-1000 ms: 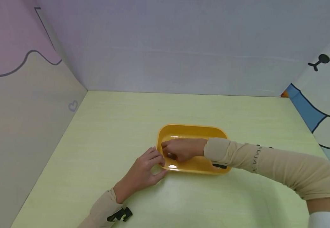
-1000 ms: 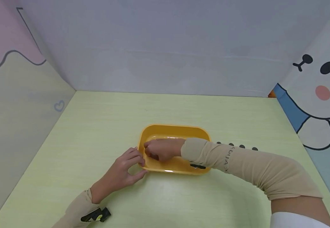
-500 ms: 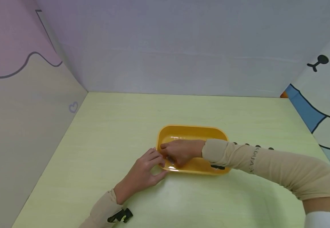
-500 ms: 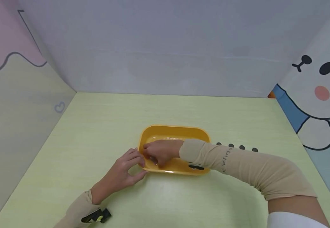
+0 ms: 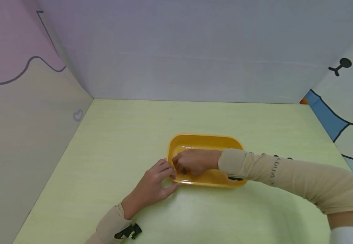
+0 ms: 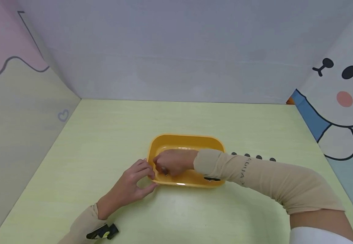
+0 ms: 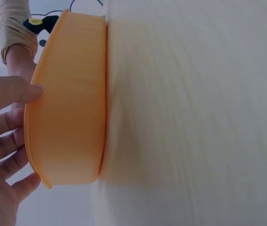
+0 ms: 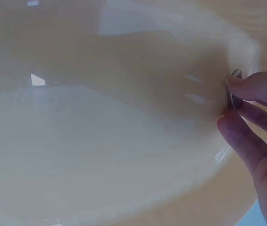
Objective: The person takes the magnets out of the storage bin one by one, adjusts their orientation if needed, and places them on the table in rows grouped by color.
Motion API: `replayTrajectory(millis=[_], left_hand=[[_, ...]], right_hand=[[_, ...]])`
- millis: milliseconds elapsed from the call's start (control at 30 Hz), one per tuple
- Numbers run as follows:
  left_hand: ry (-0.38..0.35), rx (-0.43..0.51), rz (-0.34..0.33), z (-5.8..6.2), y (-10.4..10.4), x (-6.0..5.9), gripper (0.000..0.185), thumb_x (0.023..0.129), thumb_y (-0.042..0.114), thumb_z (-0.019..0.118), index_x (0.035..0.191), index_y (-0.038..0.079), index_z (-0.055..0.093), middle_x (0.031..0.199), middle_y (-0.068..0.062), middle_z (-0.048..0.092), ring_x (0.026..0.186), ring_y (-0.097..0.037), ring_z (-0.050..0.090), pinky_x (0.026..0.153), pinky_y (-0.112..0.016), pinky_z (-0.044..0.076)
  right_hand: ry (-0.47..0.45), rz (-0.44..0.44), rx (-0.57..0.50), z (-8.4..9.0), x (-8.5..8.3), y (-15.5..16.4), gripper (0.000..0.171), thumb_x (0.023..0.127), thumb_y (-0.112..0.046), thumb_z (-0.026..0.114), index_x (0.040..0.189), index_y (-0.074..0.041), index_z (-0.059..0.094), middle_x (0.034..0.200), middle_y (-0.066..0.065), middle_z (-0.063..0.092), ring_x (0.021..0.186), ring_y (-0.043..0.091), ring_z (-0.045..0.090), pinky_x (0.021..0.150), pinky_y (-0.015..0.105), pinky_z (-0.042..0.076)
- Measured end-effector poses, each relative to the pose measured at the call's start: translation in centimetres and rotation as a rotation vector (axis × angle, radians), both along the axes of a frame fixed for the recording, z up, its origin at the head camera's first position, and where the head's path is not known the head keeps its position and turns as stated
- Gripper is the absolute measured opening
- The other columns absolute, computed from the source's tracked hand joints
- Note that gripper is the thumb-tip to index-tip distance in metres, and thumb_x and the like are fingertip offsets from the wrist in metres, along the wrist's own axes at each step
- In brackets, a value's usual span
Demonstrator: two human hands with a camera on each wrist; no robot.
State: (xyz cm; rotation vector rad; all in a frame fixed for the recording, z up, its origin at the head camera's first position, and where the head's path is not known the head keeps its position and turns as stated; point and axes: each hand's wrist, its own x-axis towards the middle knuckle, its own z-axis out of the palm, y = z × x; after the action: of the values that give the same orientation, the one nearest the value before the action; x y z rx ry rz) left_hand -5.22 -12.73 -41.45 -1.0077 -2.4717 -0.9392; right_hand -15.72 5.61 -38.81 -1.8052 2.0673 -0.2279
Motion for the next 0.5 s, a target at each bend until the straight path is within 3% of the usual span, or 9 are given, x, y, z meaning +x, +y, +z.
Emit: replayTrajectory(millis=[500], left_hand=[[0.017,0.005,-0.001,-0.10,-0.01,-0.05,0.021,0.073,0.019,0.079,0.081,0.012,0.060,0.085,0.006,0.055,0.089,-0.010,0.049,0.098,-0.034,0.042]], right_hand=[[-0.108,-0.141,0.037,-0.77,-1.05,-0.43,0.016,0.069,-0.002,0.068,0.081,-0.011,0.063,0.078,-0.002,0.051,0.064,0.009,0.046,0.059,0.019,0.040]])
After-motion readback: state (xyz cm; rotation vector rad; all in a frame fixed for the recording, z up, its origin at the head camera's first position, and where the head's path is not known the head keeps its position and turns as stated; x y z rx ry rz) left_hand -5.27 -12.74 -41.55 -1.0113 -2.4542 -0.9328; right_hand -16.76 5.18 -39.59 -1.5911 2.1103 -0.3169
